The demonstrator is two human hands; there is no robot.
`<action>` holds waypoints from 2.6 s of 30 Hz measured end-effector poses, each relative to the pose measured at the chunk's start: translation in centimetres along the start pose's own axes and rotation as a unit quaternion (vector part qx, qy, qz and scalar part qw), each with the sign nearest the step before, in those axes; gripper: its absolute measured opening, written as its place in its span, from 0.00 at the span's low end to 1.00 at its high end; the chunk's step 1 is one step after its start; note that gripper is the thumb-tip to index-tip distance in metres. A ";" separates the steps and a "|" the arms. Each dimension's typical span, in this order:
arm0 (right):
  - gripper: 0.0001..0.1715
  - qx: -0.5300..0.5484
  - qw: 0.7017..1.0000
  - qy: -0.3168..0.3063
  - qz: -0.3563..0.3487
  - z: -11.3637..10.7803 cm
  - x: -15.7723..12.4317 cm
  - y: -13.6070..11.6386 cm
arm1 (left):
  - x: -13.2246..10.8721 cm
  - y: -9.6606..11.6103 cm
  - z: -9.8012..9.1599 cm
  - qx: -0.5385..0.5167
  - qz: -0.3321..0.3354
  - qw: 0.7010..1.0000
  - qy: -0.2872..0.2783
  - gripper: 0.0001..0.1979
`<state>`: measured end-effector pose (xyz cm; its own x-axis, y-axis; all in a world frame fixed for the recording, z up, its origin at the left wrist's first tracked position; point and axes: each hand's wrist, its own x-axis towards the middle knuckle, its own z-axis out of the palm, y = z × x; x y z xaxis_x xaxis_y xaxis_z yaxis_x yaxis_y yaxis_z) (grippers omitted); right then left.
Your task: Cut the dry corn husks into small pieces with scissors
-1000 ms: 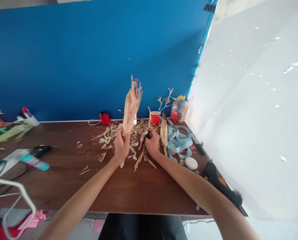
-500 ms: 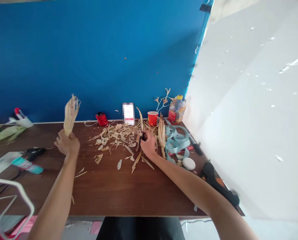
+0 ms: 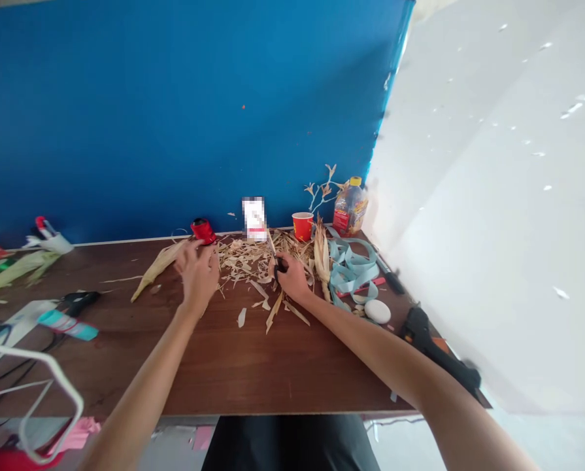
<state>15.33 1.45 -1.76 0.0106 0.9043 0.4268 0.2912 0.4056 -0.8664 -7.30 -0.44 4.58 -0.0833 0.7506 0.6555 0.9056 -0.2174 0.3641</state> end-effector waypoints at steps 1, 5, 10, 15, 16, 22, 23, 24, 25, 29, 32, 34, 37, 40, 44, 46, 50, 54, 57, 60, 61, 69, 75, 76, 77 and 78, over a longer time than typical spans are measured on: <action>0.19 0.004 1.000 0.002 0.003 0.0 0.0 0.0 | -0.4 1.5 0.8 -0.065 0.012 0.997 -0.044 0.14; 0.20 0.009 1.000 0.026 -0.005 -0.3 0.2 -0.1 | -2.4 6.0 4.8 -0.311 -0.020 0.919 -0.241 0.16; 0.18 0.081 0.996 0.019 0.038 -0.3 0.4 -0.4 | -4.0 7.9 7.4 -0.387 -0.091 0.896 -0.199 0.16; 0.19 0.125 0.989 -0.030 0.067 0.1 0.4 -0.5 | -4.5 6.9 7.1 -0.369 -0.098 0.917 -0.117 0.14; 0.19 0.134 0.989 -0.032 0.063 0.1 0.3 -0.5 | -4.6 6.7 7.0 -0.363 -0.097 0.921 -0.104 0.14; 0.17 0.192 0.977 -0.047 0.078 0.0 0.1 -0.6 | -4.7 6.5 7.4 -0.370 -0.122 0.916 -0.098 0.14; 0.17 0.191 0.977 -0.054 0.078 0.0 0.1 -0.7 | -4.7 6.6 7.5 -0.380 -0.126 0.910 -0.104 0.14; 0.16 0.186 0.978 -0.059 0.075 -0.1 0.1 -0.8 | -4.8 6.7 7.5 -0.389 -0.127 0.905 -0.111 0.14; 0.16 0.177 0.980 -0.063 0.073 -0.1 0.0 -0.9 | -4.7 6.7 7.5 -0.397 -0.125 0.902 -0.118 0.14; 0.17 0.150 0.981 -0.090 0.087 -0.2 -0.1 -1.3 | -4.7 6.7 7.5 -0.397 -0.134 0.900 -0.123 0.14; 0.21 0.175 0.971 -0.117 0.115 -0.2 0.0 -1.2 | -4.7 6.6 7.6 -0.395 -0.132 0.900 -0.126 0.14; 0.23 0.198 0.966 -0.122 0.117 -0.2 0.0 -1.1 | -4.7 6.5 7.7 -0.387 -0.123 0.905 -0.127 0.15; 0.24 0.206 0.971 -0.087 0.088 -0.3 0.2 -0.8 | -4.7 6.3 8.0 -0.360 -0.126 0.916 -0.125 0.15; 0.25 0.193 0.980 -0.027 0.051 -0.2 0.3 -0.3 | -4.7 6.2 8.1 -0.337 -0.118 0.924 -0.137 0.15; 0.26 0.156 0.987 0.003 0.040 0.0 0.4 0.2 | -4.8 6.5 8.0 -0.314 -0.083 0.933 -0.157 0.14; 0.26 0.127 0.990 0.020 0.049 0.0 0.4 0.3 | -4.8 6.6 8.0 -0.308 -0.080 0.936 -0.148 0.13; 0.29 0.101 0.992 0.032 0.070 -0.1 0.2 0.2 | -4.9 6.7 7.8 -0.291 -0.088 0.944 -0.128 0.12; 0.30 0.108 0.991 0.032 0.073 -0.3 0.2 0.3 | -4.9 6.7 7.5 -0.295 -0.110 0.944 -0.102 0.14; 0.28 0.104 0.992 0.031 0.065 -0.4 0.2 0.4 | -4.9 6.7 7.5 -0.330 -0.133 0.930 -0.088 0.15; 0.28 0.086 0.994 0.033 0.054 -0.3 0.2 0.5 | -4.9 7.0 7.3 -0.367 -0.154 0.914 -0.072 0.16; 0.28 0.080 0.995 0.032 0.053 -0.3 0.2 0.5 | -5.0 7.1 7.2 -0.376 -0.154 0.911 -0.068 0.16; 0.26 0.059 0.995 0.054 0.057 -0.2 0.4 0.8 | -5.4 8.1 6.0 -0.417 -0.146 0.896 -0.033 0.16; 0.28 0.051 0.995 0.055 0.066 -0.3 0.3 0.4 | -5.1 7.5 6.4 -0.410 -0.189 0.892 -0.016 0.22; 0.28 0.046 0.994 0.064 0.070 -0.4 0.3 0.4 | -5.0 7.4 6.5 -0.408 -0.199 0.891 -0.008 0.23; 0.28 0.042 0.994 0.075 0.074 -0.4 0.3 0.4 | -4.9 7.2 6.6 -0.407 -0.209 0.889 0.001 0.24; 0.28 0.039 0.992 0.087 0.079 -0.4 0.3 0.4 | -4.8 7.1 6.7 -0.408 -0.217 0.886 0.012 0.25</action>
<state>15.84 1.77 -1.85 0.2176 0.9230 0.3173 0.1974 0.2767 -0.9405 2.29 -1.37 -0.40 -0.3680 0.8630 0.3461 0.1835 -0.2975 0.9369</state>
